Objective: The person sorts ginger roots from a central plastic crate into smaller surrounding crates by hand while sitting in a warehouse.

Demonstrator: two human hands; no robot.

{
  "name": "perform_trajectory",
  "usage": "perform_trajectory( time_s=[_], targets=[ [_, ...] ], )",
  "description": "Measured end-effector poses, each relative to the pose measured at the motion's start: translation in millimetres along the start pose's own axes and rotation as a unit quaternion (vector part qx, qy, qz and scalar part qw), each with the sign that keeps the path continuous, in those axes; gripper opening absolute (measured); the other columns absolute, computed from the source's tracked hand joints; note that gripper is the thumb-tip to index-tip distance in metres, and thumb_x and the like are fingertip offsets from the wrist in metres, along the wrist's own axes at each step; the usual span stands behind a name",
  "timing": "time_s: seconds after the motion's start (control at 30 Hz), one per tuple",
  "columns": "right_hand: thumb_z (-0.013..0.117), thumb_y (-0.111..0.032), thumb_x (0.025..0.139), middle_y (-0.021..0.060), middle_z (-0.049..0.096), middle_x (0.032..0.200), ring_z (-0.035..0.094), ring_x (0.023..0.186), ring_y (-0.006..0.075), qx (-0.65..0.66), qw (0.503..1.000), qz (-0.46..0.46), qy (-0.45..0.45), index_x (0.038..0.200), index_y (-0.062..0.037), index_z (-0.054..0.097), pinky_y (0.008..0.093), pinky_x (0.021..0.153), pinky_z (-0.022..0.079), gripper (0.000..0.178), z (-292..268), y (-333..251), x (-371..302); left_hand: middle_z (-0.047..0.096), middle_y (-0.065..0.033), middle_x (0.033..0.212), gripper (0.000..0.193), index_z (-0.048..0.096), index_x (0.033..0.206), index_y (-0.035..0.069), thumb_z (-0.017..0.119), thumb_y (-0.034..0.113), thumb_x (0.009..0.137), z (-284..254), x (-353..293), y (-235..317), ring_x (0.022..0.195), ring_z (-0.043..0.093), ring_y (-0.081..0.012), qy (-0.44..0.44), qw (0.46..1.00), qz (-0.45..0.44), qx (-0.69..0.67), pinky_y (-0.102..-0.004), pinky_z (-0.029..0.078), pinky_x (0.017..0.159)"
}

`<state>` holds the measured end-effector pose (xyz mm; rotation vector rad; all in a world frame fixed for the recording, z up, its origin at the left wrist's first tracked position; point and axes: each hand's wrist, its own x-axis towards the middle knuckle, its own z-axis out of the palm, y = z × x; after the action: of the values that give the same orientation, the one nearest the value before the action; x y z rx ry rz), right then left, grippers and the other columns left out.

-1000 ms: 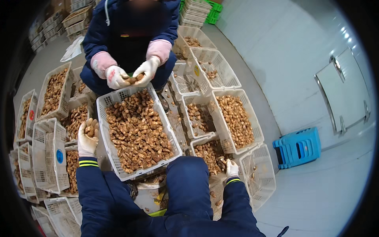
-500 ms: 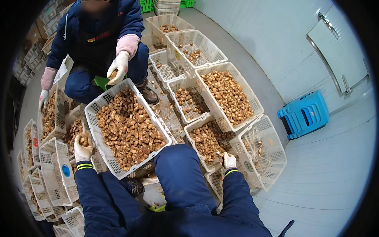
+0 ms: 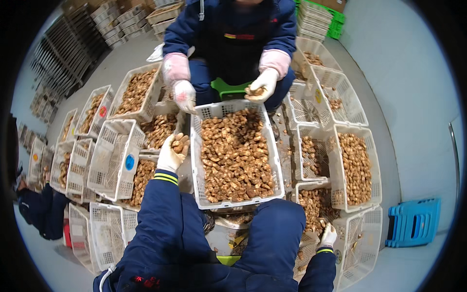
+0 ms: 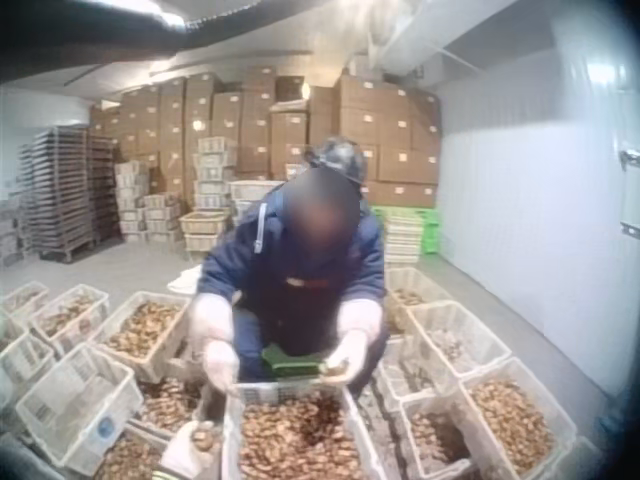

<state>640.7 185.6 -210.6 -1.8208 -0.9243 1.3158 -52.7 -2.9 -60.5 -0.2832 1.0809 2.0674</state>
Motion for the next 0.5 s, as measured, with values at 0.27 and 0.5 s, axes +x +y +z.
perform_trajectory(
  time_s=[0.27,0.5],
  targets=[
    [0.054,-0.051,0.098,0.0029,0.059,0.132,0.059,0.11,0.0182,0.286,0.94,-0.029,0.182,0.137,-0.0136,0.054,0.0326,0.087,0.053,0.054,-92,-49,41,0.07,-0.0125,0.108,0.036,0.067,0.109,0.006,0.053,0.038,0.099,9,-5,-4,0.1,0.067,-0.027,-0.019,0.999,0.008,-0.028,-0.0291,0.056,0.074],
    [0.058,-0.039,0.1,-0.0048,0.046,0.075,0.046,0.064,0.0061,0.086,0.976,-0.11,-0.166,0.125,-0.0066,0.058,0.0219,0.057,0.042,0.041,110,-184,-36,0.069,-0.015,0.111,0.037,0.067,0.108,0.003,0.056,0.037,0.099,5,-22,17,0.099,0.067,-0.0279,-0.013,0.998,0.029,-0.052,-0.0296,0.057,0.072]
  ],
)
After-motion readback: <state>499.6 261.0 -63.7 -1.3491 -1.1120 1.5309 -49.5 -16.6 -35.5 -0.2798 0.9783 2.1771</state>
